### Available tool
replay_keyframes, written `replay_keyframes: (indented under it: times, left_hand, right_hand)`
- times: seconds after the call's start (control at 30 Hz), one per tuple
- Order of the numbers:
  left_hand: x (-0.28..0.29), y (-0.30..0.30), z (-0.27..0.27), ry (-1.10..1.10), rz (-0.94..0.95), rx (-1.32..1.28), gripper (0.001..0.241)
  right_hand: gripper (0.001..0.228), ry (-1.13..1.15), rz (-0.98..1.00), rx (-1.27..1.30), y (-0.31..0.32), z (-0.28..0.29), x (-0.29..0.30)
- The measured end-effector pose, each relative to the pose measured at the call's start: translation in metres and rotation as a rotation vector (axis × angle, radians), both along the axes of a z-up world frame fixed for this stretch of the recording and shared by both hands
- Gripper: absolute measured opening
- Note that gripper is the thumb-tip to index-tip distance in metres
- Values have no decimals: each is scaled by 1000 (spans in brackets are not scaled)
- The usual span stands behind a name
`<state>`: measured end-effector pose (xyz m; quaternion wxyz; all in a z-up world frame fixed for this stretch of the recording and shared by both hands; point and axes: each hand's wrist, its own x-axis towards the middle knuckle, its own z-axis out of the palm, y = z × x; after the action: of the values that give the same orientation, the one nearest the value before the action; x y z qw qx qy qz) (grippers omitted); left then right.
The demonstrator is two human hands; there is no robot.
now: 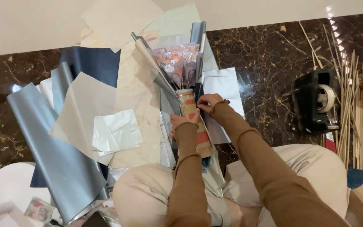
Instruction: Wrapping a bouquet with decorative paper and securing it
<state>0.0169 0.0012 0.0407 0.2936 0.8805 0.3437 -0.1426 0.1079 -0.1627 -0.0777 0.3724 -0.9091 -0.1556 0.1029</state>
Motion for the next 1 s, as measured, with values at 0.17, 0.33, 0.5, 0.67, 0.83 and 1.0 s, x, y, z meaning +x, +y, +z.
replay_keyframes:
  times: [0.17, 0.33, 0.5, 0.67, 0.83, 1.0]
  left_hand:
    - [-2, 0, 1, -23, -12, 12, 95]
    - [0, 0, -5, -35, -3, 16, 94]
    - [1, -2, -12, -18, -13, 43, 88]
    - [0, 1, -9, -13, -27, 49, 90]
    - [-1, -1, -3, -37, -5, 28, 87]
    - [-1, 4, -2, 11, -37, 10, 91]
  right_hand:
    - [15, 49, 20, -38, 3, 19, 2]
    - [19, 80, 48, -115, 8, 74, -1]
    - [25, 387, -89, -487, 30, 109, 4]
    - [21, 393, -159, -450, 30, 126, 2]
    - [20, 436, -216, -420, 34, 156, 0]
    - [53, 493, -240, -298, 17, 166, -14]
